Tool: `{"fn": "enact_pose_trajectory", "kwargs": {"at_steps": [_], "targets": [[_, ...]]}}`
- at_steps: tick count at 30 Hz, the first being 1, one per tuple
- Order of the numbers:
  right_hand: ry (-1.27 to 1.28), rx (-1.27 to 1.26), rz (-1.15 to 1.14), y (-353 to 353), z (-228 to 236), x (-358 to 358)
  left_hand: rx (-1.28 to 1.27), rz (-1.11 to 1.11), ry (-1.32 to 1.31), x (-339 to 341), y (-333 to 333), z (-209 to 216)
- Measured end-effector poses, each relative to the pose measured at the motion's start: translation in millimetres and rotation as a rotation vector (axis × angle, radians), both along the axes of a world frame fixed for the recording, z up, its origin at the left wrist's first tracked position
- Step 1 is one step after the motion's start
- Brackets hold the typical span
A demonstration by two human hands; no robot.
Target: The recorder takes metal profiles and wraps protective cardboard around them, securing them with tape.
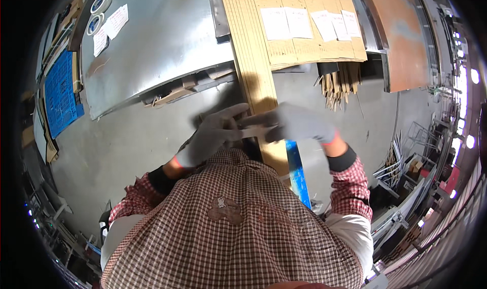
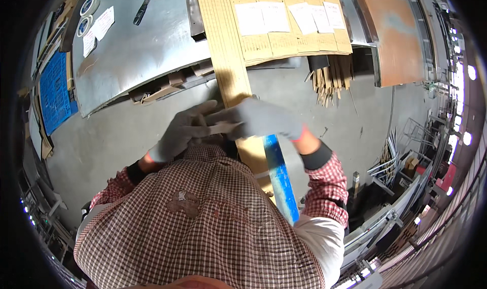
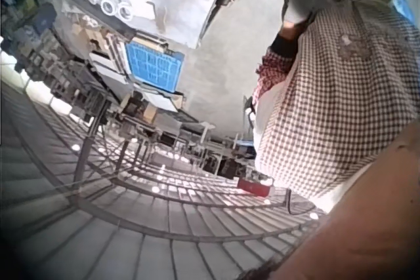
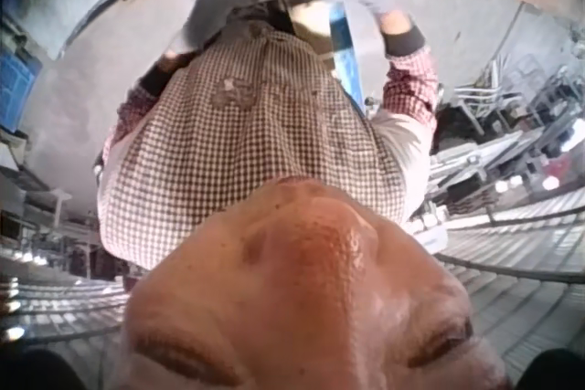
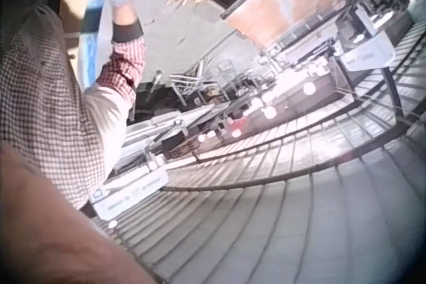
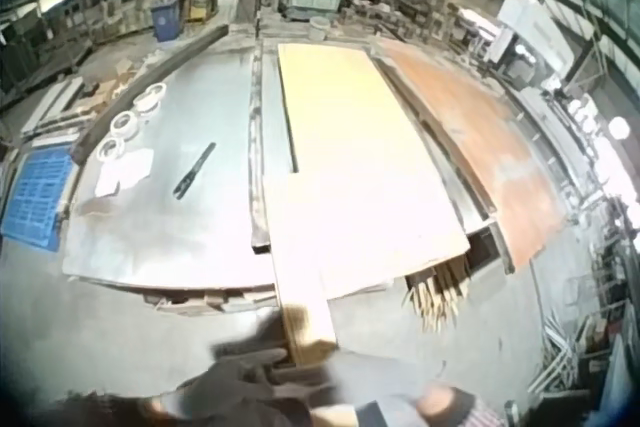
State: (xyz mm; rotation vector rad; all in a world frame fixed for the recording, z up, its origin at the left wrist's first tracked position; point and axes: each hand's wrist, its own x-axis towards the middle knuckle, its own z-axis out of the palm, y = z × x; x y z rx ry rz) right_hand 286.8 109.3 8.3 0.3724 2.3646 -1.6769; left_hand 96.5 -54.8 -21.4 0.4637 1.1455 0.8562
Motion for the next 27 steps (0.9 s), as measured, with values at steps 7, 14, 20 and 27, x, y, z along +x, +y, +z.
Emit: {"fn": "enact_pose_trajectory", "kwargs": {"at_steps": [7,14,20,27], "targets": [[-0.094,0.110,-0.340,52.5,-206.8,35.8,0.415,-0.127,0.507,14.6,20.6,-247.5],[0.127,0.241,-1.334,-16.8,-147.0,22.0,-0.245,0.122,-0.331,10.2,34.5,-255.8],[-0.359,0.882,-0.722,-89.6,-120.2,-19.2,0.151,0.468,0.051,-15.8,-16.6,-317.1],[0.105,-0.041,-1.135,-69.0,-95.6,16.7,0.560,-0.242,0.912,72.8,90.3,-111.2]]}}
